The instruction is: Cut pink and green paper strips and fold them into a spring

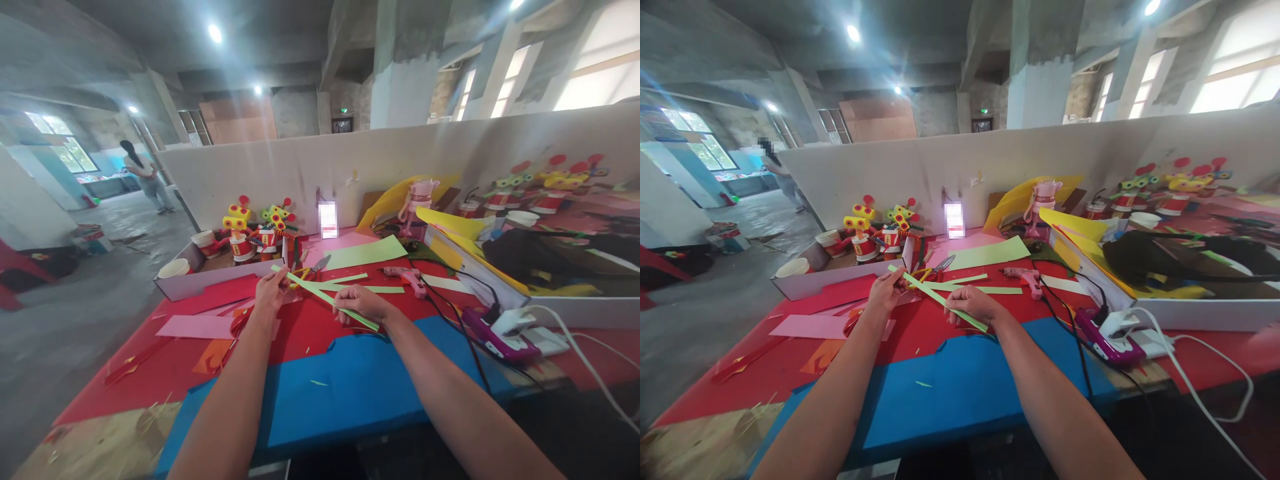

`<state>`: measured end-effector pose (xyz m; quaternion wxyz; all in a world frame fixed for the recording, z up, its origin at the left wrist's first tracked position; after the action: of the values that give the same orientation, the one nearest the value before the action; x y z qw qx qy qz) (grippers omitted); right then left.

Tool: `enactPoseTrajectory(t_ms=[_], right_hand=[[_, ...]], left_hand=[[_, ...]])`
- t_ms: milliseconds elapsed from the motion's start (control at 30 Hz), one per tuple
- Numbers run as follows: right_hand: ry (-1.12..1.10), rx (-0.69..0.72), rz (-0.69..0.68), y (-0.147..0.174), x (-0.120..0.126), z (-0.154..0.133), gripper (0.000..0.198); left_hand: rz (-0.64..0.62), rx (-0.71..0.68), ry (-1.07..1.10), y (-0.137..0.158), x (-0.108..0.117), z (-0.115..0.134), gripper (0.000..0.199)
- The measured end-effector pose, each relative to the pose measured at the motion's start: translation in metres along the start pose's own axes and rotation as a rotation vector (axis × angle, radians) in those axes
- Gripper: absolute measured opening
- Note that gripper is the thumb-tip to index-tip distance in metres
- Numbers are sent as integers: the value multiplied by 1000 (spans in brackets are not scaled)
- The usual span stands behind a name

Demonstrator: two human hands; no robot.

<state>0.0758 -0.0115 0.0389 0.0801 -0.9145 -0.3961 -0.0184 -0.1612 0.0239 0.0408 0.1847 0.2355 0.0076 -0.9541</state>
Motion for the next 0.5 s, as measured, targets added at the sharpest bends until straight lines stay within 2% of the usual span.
enactPoseTrajectory(t_ms=[133, 233, 300, 433, 500], right_hand=[[-69, 59, -29, 1, 2, -1, 39], [-200, 120, -20, 4, 5, -3, 34], [-332, 192, 49, 5, 10, -7, 28], [-575, 418, 280, 6, 30, -16, 19], [-686, 473, 375, 6, 41, -15, 17]], left_hand=[[9, -3, 32, -1, 2, 3, 34], [-40, 24, 4, 2, -1, 3, 31], [-102, 63, -50, 6, -6, 0, 31], [-281, 181, -171, 16, -19, -12, 34], [-362, 214, -214, 23, -28, -18, 35]])
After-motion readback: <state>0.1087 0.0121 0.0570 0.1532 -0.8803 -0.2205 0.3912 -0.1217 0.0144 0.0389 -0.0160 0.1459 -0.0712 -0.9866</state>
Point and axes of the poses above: each hand's wrist, its own y-axis away from the middle knuckle, its own x-axis out of the back of the hand, z = x × y, the point moved 4 cm from there along -y, towards the middle knuckle, and after that the axes turned 5 degrees about x, right-handed, at the moved point
